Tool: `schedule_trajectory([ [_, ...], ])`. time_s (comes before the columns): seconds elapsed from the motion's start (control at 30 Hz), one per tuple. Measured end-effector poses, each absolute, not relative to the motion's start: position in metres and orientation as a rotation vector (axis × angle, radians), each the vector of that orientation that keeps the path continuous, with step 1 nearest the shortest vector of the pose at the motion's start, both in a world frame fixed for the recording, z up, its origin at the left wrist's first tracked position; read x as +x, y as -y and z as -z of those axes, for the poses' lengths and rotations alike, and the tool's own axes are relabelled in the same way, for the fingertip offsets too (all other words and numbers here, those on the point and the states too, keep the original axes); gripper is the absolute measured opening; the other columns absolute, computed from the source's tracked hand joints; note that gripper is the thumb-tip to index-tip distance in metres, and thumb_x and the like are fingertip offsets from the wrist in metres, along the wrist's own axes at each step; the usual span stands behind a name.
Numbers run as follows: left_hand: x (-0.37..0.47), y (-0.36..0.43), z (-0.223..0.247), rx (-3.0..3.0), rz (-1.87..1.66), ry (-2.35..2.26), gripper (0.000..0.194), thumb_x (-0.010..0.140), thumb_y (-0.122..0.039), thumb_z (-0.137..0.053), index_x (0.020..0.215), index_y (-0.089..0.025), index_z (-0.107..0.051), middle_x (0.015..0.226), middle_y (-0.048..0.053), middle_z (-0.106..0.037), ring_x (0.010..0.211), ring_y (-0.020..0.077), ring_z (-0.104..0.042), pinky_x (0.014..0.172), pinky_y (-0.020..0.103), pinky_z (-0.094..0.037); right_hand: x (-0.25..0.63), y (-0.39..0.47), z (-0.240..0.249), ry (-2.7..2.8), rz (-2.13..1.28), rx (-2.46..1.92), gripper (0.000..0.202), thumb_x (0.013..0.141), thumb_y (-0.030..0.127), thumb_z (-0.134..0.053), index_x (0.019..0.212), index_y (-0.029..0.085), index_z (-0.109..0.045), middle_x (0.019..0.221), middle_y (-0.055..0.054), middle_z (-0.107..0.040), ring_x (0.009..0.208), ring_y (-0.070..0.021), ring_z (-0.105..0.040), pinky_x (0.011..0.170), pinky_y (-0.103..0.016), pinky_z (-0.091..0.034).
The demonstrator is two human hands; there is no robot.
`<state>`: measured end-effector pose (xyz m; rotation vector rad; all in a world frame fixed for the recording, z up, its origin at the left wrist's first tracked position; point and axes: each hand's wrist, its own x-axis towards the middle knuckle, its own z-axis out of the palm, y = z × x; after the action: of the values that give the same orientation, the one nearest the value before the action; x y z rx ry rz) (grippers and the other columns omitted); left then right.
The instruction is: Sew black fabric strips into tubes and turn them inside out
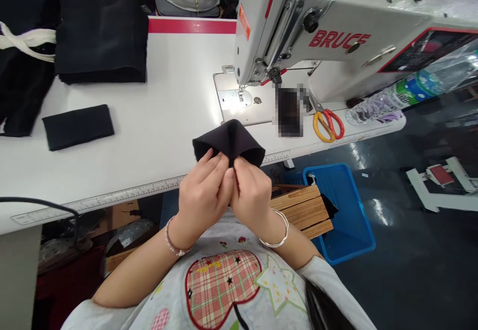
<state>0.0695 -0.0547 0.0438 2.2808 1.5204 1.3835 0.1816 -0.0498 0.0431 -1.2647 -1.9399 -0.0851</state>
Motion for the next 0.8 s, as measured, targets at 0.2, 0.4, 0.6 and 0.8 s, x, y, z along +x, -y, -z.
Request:
schedule_trajectory([
  [0.2,0.068,0.052,-0.044,1.808,-1.604,-1.549,0.013,0.080,-0.008,-0.069,0.081,-0.021,-0.070,0.083,-0.002,-0.069,0.073,0.0093,-0.062,0.067,0.021,-0.050,0.173,0.056,-0.036,1.990,0.112,-1.284,0.032,0.097,0.014,-0.036,0.106,0.002,-0.064,0.094,-0.018,-0.072,0.091,-0.0217,-0.069,0.083,-0.031,-0.057],
  [0.4,0.068,0.050,-0.037,1.247,-1.529,-1.418,0.007,0.077,-0.020,-0.075,0.078,-0.022,-0.069,0.079,-0.003,-0.064,0.075,0.0100,-0.059,0.070,0.022,-0.050,0.173,0.058,-0.026,1.976,0.095,-1.287,0.034,0.093,0.014,-0.044,0.117,-0.006,-0.060,0.104,-0.021,-0.070,0.099,-0.0257,-0.065,0.087,-0.034,-0.056],
  [0.6,0.062,0.039,-0.030,0.839,-1.231,-1.061,0.037,0.076,-0.030,-0.076,0.112,-0.021,-0.068,0.106,0.006,-0.071,0.102,0.0202,-0.065,0.092,0.030,-0.053,0.173,0.055,-0.026,2.025,0.164,-1.347,0.036,0.094,0.015,-0.043,0.122,-0.002,-0.058,0.108,-0.019,-0.070,0.095,-0.0233,-0.065,0.085,-0.034,-0.056],
  [0.8,0.057,0.037,-0.034,0.687,-1.156,-0.968,0.037,0.068,-0.032,-0.081,0.102,-0.017,-0.073,0.093,0.008,-0.075,0.097,0.0237,-0.068,0.088,0.032,-0.056,0.166,0.053,-0.028,2.038,0.373,-1.299,0.028,0.092,0.013,-0.046,0.107,0.002,-0.066,0.098,-0.017,-0.072,0.080,-0.0211,-0.064,0.076,-0.034,-0.054],
])
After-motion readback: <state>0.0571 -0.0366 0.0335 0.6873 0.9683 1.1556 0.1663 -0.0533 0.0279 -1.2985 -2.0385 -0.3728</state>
